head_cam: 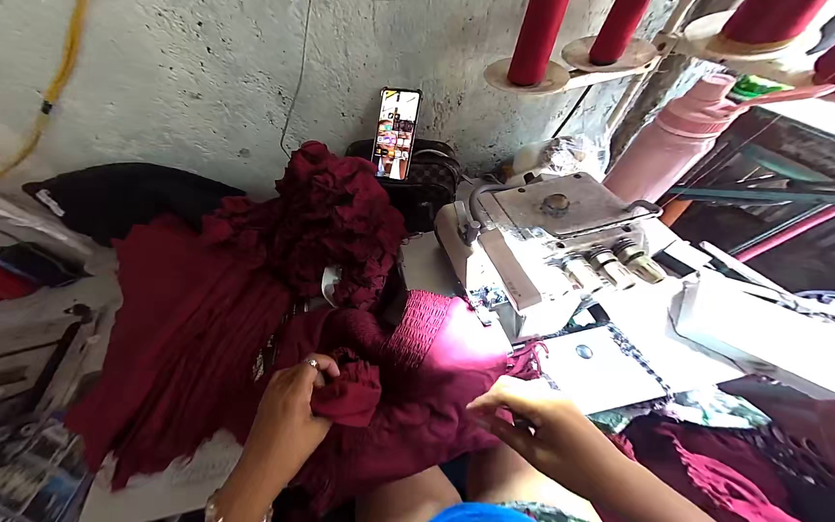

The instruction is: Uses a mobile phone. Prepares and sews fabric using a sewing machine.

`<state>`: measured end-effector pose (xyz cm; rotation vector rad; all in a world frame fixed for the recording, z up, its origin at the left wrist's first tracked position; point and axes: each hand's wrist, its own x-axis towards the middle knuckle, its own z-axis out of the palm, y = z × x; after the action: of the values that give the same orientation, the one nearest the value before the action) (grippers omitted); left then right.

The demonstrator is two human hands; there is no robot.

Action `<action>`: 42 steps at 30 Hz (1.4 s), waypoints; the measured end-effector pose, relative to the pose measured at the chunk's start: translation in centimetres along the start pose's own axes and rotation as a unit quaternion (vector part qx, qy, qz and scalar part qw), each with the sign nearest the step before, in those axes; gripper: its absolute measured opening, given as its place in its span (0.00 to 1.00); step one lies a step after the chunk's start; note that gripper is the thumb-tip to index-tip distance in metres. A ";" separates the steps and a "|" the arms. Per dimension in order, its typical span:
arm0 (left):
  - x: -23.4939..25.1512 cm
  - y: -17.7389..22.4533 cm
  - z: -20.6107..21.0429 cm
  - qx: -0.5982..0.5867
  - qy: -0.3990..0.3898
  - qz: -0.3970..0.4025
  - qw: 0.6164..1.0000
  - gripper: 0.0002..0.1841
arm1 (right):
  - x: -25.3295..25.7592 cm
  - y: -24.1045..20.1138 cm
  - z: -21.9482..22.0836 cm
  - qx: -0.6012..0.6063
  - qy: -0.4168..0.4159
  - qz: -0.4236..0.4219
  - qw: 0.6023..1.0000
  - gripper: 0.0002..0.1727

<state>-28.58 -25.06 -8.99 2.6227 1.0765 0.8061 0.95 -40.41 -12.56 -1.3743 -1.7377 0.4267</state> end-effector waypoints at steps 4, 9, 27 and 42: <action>-0.4 1.4 0.5 -0.066 0.011 -0.035 0.997 0.18 | 1.8 -2.0 2.7 0.075 0.062 -0.019 0.995 0.17; 0.0 3.0 0.0 -0.144 -0.026 -0.085 0.986 0.18 | 4.6 -3.2 8.0 -0.071 0.073 -0.088 0.991 0.22; 0.6 1.5 -3.0 -0.348 -0.125 -0.108 0.923 0.10 | 4.7 -1.5 3.1 0.214 -0.007 0.103 0.971 0.10; 3.7 7.8 -3.6 -0.511 -0.090 0.226 0.825 0.29 | 9.2 -4.5 3.2 0.425 -0.078 -0.055 0.900 0.21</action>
<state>-23.82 -28.20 -1.59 1.9020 -0.1165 0.8509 -4.62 -32.77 -7.44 -0.6135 -1.4474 1.0978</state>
